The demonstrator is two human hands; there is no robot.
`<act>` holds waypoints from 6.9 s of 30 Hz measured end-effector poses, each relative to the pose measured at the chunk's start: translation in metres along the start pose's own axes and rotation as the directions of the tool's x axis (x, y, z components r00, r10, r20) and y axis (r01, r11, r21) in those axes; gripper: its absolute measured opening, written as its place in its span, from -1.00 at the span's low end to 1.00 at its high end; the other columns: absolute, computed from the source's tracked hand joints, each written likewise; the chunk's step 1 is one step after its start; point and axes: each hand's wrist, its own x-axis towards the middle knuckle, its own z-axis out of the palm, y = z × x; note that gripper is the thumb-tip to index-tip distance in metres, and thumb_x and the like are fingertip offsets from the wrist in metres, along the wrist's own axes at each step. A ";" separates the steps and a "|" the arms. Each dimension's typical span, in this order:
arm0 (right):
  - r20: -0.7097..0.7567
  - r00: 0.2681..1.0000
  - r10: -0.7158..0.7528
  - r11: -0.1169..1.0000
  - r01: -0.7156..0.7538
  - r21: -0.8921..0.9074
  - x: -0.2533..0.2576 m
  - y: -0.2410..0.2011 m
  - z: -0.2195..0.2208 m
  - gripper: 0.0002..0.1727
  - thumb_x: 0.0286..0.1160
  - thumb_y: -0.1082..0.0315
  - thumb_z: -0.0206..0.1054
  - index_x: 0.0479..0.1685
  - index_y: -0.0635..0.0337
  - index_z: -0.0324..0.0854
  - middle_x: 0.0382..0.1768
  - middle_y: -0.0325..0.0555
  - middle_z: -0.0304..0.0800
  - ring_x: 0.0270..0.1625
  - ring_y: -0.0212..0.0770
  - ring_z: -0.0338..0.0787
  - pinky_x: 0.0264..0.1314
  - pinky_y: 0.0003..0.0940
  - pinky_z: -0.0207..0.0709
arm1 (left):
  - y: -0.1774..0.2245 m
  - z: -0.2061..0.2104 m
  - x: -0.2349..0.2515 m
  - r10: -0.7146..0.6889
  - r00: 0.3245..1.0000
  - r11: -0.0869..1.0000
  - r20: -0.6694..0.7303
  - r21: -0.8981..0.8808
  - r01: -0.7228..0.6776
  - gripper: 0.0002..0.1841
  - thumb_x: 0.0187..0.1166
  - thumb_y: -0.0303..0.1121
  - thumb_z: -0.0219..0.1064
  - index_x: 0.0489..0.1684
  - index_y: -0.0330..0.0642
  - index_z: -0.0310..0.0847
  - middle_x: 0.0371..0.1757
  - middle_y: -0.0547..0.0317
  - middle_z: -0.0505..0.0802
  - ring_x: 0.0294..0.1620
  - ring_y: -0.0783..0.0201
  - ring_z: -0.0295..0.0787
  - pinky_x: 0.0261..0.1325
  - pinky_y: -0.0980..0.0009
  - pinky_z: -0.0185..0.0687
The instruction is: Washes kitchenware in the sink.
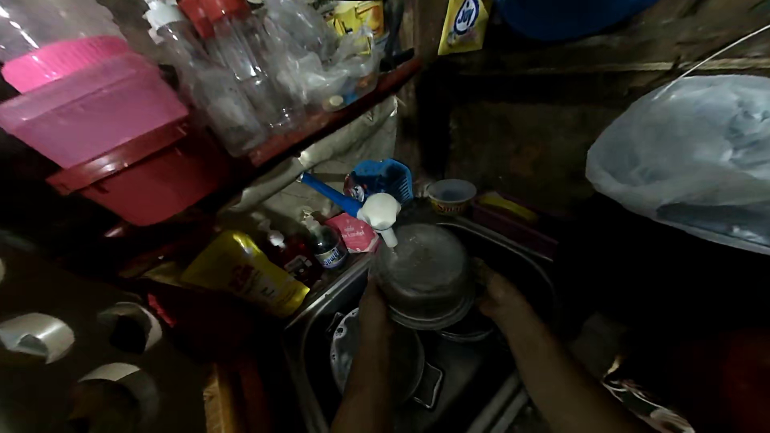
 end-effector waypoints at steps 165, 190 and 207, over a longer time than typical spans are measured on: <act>-0.115 0.987 -0.111 0.989 0.099 -0.107 -0.019 -0.015 0.002 -0.58 0.78 0.06 0.17 0.33 0.17 0.61 0.02 -0.07 0.77 -0.01 -0.23 0.74 0.06 -0.19 0.65 | 0.008 0.010 -0.018 -0.048 0.984 0.990 -0.170 0.126 0.069 -0.18 0.82 0.25 -0.22 0.22 -0.44 0.65 0.16 -0.39 0.78 0.19 -0.17 0.74 0.28 -0.13 0.63; 0.016 0.979 -0.206 0.971 0.206 -0.119 -0.012 -0.043 0.023 -0.55 0.79 0.10 0.14 0.51 0.11 0.46 0.09 -0.05 0.73 -0.11 -0.22 0.72 -0.11 -0.24 0.65 | 0.062 -0.038 -0.050 0.036 0.992 0.997 -0.124 -0.064 -0.045 -0.75 0.47 -0.66 0.18 0.07 -0.34 0.58 -0.29 -0.05 0.73 -0.34 0.16 0.70 -0.31 0.22 0.67; 0.222 0.910 -0.349 0.252 0.319 -0.914 0.118 -0.151 0.107 -0.37 0.73 0.18 0.29 0.56 0.55 0.38 0.55 0.51 0.45 0.65 0.40 0.43 0.68 0.25 0.27 | 0.048 -0.039 -0.056 0.133 0.979 0.979 -0.156 -0.131 -0.154 -0.55 0.41 -0.67 0.18 0.34 -0.39 0.56 0.08 -0.12 0.77 -0.03 0.17 0.75 -0.04 0.23 0.71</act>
